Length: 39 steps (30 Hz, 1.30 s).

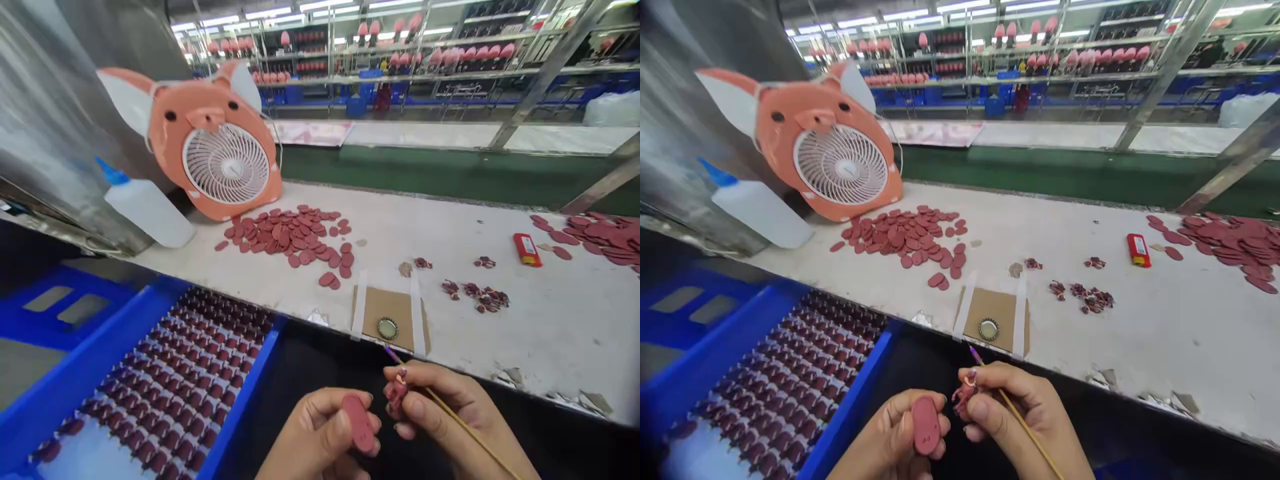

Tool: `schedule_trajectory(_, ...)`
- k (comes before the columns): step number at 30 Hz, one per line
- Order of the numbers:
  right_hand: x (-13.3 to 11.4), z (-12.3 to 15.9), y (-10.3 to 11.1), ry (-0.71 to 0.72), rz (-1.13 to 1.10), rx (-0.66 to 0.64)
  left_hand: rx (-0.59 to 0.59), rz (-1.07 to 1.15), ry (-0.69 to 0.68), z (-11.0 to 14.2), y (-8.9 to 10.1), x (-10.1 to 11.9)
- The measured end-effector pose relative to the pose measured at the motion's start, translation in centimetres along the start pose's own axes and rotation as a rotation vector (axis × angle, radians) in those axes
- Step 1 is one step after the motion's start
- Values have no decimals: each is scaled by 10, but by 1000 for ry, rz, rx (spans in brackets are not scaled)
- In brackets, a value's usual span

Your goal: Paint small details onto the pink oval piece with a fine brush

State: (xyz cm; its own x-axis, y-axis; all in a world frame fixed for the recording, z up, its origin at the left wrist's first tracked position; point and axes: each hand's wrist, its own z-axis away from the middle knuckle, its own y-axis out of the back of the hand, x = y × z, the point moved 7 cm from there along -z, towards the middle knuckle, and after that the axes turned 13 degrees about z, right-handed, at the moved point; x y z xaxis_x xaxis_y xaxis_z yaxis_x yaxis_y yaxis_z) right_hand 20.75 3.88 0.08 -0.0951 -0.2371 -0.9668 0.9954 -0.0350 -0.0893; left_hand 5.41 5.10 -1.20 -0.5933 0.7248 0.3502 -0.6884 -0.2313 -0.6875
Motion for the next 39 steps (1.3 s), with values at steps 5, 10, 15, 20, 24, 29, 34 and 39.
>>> schedule_trajectory(5, -13, -1, 3, 106, 336, -32, 17, 33, 77, -1, 7, -5)
schedule_trajectory(10, -46, -1, -12, 417, 584, -48, 12, 32, 107, -2, 14, -3)
schedule_trajectory(15, -55, -1, -29, 503, 674, -169, -68, 36, 165, -2, 16, -2)
schedule_trajectory(20, -54, -4, -32, 505, 715, -211, -110, 26, 196, -2, 16, -2)
schedule_trajectory(24, -53, -1, -34, 534, 743, -248, -111, 35, 214, -2, 14, -4)
schedule_trajectory(29, -56, 1, -34, 580, 819, -250, -103, 41, 202, -2, 14, -5)
schedule_trajectory(34, -57, 2, -36, 601, 864, -243, -78, 52, 196, -3, 14, -5)
schedule_trajectory(39, -56, 2, -36, 590, 868, -244, -66, 56, 201, -3, 13, -7)
